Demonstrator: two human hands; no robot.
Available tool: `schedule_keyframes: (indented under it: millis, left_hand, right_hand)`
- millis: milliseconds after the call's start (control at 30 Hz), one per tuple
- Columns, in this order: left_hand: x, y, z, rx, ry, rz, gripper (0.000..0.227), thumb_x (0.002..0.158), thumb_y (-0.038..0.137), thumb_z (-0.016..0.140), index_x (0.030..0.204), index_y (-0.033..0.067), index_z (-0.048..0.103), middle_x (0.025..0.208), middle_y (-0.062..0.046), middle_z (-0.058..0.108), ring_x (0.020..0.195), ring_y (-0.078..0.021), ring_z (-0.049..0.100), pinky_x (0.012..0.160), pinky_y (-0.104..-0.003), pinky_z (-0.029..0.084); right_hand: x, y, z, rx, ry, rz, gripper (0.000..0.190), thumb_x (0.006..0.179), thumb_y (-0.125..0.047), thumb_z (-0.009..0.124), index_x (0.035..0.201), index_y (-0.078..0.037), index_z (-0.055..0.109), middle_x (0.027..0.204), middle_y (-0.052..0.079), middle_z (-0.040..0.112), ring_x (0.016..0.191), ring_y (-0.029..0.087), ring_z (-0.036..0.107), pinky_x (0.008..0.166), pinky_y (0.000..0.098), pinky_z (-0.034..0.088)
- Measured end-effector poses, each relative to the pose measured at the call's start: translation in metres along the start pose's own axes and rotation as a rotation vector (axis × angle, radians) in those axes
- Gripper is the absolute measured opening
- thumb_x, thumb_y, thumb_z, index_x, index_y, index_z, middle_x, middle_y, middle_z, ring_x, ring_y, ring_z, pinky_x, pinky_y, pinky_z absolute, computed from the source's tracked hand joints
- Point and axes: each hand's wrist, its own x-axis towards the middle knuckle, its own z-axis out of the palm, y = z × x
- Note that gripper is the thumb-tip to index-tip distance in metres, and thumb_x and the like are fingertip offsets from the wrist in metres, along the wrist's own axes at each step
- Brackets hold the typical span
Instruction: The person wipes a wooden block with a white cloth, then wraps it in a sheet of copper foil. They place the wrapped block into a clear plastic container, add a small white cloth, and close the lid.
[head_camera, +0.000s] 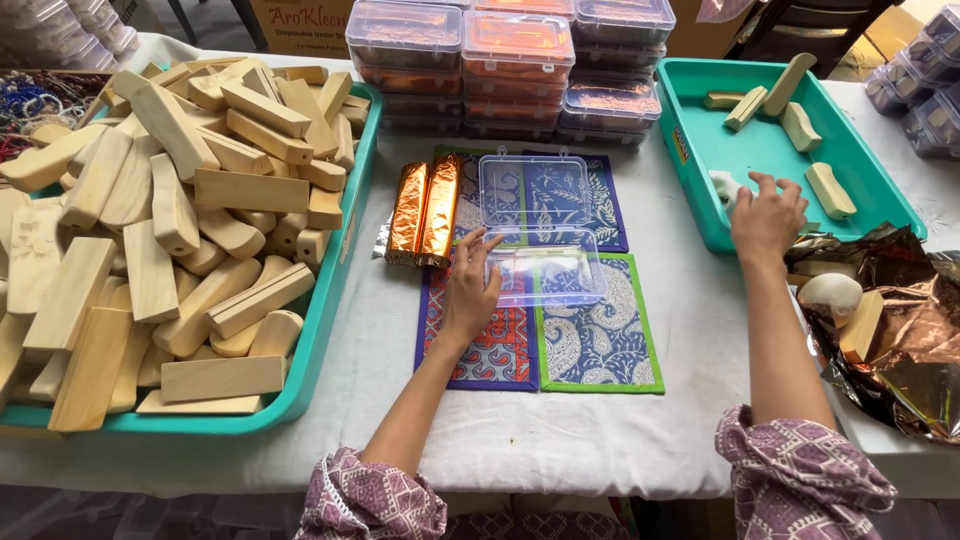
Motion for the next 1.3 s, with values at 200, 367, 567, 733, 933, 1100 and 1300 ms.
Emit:
schedule_keyframes:
  millis: [200,367,567,733,933,1100,1300]
  left_hand:
    - [0.002,-0.016,0.009,-0.004,0.076,0.128,0.031,0.093,0.007,0.06,0.121,0.0106,0.073,0.155,-0.015,0.041,0.138,-0.0355,0.052,0.113,-0.045,0.047]
    - [0.004,-0.024,0.012,-0.131,0.046,0.001,0.04,0.096,0.008,0.053,0.133,0.0095,0.067,0.16,-0.015,0.038,0.14,-0.0346,0.05,0.114,-0.046,0.044]
    - [0.005,-0.025,0.014,-0.053,0.064,0.008,0.041,0.098,0.011,0.052,0.137,0.0077,0.064,0.156,-0.016,0.047,0.137,-0.032,0.053,0.113,-0.042,0.046]
    - [0.005,-0.025,0.018,-0.021,0.066,0.016,0.042,0.1,0.011,0.05,0.139,0.0039,0.061,0.155,-0.017,0.047,0.136,-0.0316,0.055,0.111,-0.042,0.048]
    - [0.004,-0.027,0.019,-0.002,0.059,0.036,0.043,0.1,0.012,0.049,0.141,0.0025,0.058,0.155,-0.019,0.046,0.135,-0.032,0.055,0.111,-0.042,0.047]
    - [0.004,-0.029,0.021,0.008,0.054,0.037,0.043,0.101,0.013,0.048,0.141,0.0024,0.057,0.155,-0.019,0.045,0.136,-0.0321,0.054,0.112,-0.042,0.046]
    - [0.004,-0.032,0.02,0.0,0.066,0.088,0.046,0.103,0.012,0.039,0.147,0.0002,0.047,0.154,-0.02,0.044,0.14,-0.0334,0.048,0.116,-0.044,0.041]
  right_hand:
    - [0.026,0.056,0.015,-0.065,-0.415,0.118,0.036,0.102,-0.026,0.064,0.137,-0.029,0.073,0.123,0.021,0.07,0.114,0.049,0.055,0.101,0.0524,0.045]
    - [0.028,0.045,0.016,-0.001,-0.525,0.131,0.034,0.088,-0.025,0.076,0.121,-0.025,0.079,0.109,0.005,0.079,0.099,0.029,0.073,0.088,0.045,0.057]
    - [0.015,-0.04,-0.028,0.21,0.065,0.067,0.018,0.099,-0.019,0.075,0.114,-0.012,0.08,0.102,0.013,0.079,0.09,0.028,0.074,0.083,0.0436,0.058]
    - [-0.026,-0.099,-0.043,0.546,-0.127,-0.398,0.021,0.097,-0.007,0.072,0.118,-0.008,0.075,0.11,0.012,0.075,0.092,0.02,0.074,0.079,0.0346,0.064]
    - [-0.092,-0.192,-0.078,0.263,-0.59,-0.734,0.028,0.089,-0.018,0.078,0.117,-0.019,0.076,0.108,0.004,0.076,0.088,0.02,0.074,0.075,0.035,0.062]
    - [-0.104,-0.214,-0.039,0.274,-0.619,-0.977,0.028,0.085,-0.022,0.08,0.113,-0.02,0.079,0.114,0.006,0.074,0.1,0.026,0.07,0.081,0.0404,0.058]
    - [-0.106,-0.221,-0.001,0.298,-0.799,-0.877,0.024,0.082,-0.009,0.073,0.101,-0.02,0.082,0.106,0.005,0.074,0.088,0.021,0.073,0.074,0.0353,0.063]
